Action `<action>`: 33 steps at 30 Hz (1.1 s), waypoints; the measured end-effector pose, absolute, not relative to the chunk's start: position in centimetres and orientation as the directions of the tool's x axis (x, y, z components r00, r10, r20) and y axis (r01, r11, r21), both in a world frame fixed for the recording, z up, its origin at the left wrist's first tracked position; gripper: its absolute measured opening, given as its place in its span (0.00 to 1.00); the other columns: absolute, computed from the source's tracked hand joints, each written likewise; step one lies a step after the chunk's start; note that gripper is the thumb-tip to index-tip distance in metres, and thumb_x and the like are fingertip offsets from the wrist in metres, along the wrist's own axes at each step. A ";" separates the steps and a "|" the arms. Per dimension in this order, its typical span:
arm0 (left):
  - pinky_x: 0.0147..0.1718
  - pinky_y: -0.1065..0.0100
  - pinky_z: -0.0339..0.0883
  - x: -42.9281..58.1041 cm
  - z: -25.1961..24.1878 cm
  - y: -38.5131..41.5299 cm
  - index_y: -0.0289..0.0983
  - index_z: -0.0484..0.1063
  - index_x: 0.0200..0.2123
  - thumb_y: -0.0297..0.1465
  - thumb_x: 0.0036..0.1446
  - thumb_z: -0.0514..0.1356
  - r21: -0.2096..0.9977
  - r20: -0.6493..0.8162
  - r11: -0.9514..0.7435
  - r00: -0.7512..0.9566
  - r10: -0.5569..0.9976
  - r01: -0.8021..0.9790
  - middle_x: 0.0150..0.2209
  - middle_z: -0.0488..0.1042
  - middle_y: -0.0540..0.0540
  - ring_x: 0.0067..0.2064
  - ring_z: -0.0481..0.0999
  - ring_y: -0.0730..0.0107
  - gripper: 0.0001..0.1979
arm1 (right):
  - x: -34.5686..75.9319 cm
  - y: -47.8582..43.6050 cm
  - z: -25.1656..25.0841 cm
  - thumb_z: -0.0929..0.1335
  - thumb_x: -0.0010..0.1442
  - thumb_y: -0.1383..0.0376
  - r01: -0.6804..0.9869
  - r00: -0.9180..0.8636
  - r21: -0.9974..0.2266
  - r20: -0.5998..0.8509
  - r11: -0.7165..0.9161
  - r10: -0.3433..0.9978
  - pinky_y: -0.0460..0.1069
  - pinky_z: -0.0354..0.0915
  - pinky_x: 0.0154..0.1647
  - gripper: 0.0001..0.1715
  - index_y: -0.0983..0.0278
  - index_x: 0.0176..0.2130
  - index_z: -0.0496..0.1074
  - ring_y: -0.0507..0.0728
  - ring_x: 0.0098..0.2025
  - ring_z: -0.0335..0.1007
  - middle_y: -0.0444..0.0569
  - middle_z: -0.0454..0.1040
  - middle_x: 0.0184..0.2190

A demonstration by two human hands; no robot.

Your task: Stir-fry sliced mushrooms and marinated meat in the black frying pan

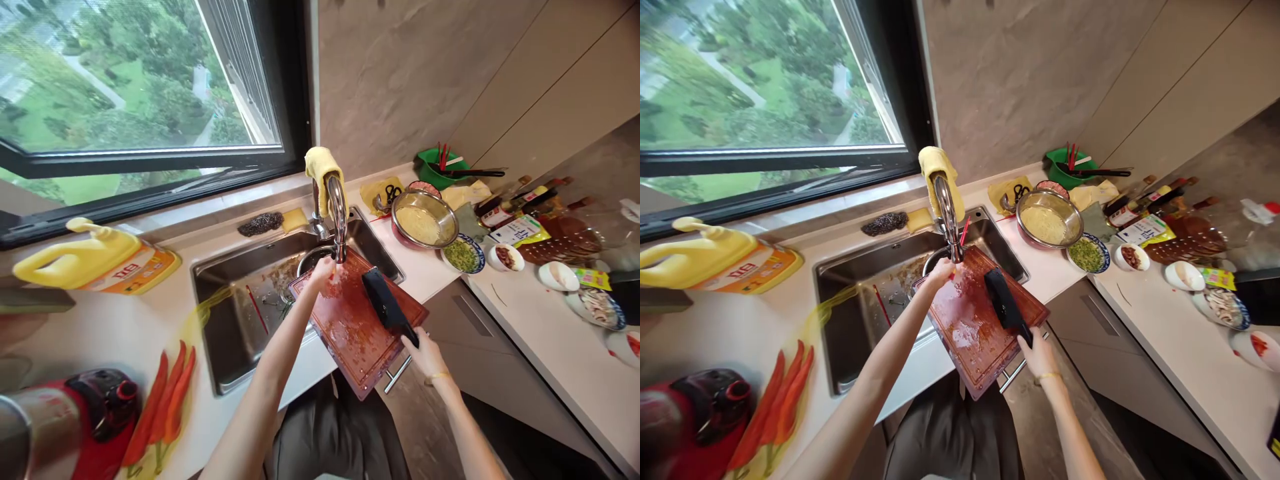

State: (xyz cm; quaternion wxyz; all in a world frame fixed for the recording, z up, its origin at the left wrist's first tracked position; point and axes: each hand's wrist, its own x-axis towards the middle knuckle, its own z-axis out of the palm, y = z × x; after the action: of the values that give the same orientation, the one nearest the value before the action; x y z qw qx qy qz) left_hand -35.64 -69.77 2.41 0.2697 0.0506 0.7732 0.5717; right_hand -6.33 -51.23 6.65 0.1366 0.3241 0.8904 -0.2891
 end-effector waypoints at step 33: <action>0.32 0.68 0.69 -20.7 4.0 -89.4 0.35 0.72 0.49 0.40 0.54 0.55 0.749 -0.386 0.506 -0.902 -0.192 -0.428 0.37 0.79 0.44 0.35 0.78 0.61 0.23 | -24.2 -52.5 5.9 0.54 0.66 0.70 -0.317 -0.942 0.019 0.114 0.948 -0.317 0.51 0.51 0.39 0.20 0.63 0.48 0.70 0.56 0.40 0.61 0.53 0.72 0.42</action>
State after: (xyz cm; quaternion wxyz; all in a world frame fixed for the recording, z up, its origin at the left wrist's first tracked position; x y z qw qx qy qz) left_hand -20.75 -89.42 3.97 0.1273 -0.1805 0.8582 0.4633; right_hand -24.18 -52.48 5.87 -0.0578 -0.1609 0.9853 0.0004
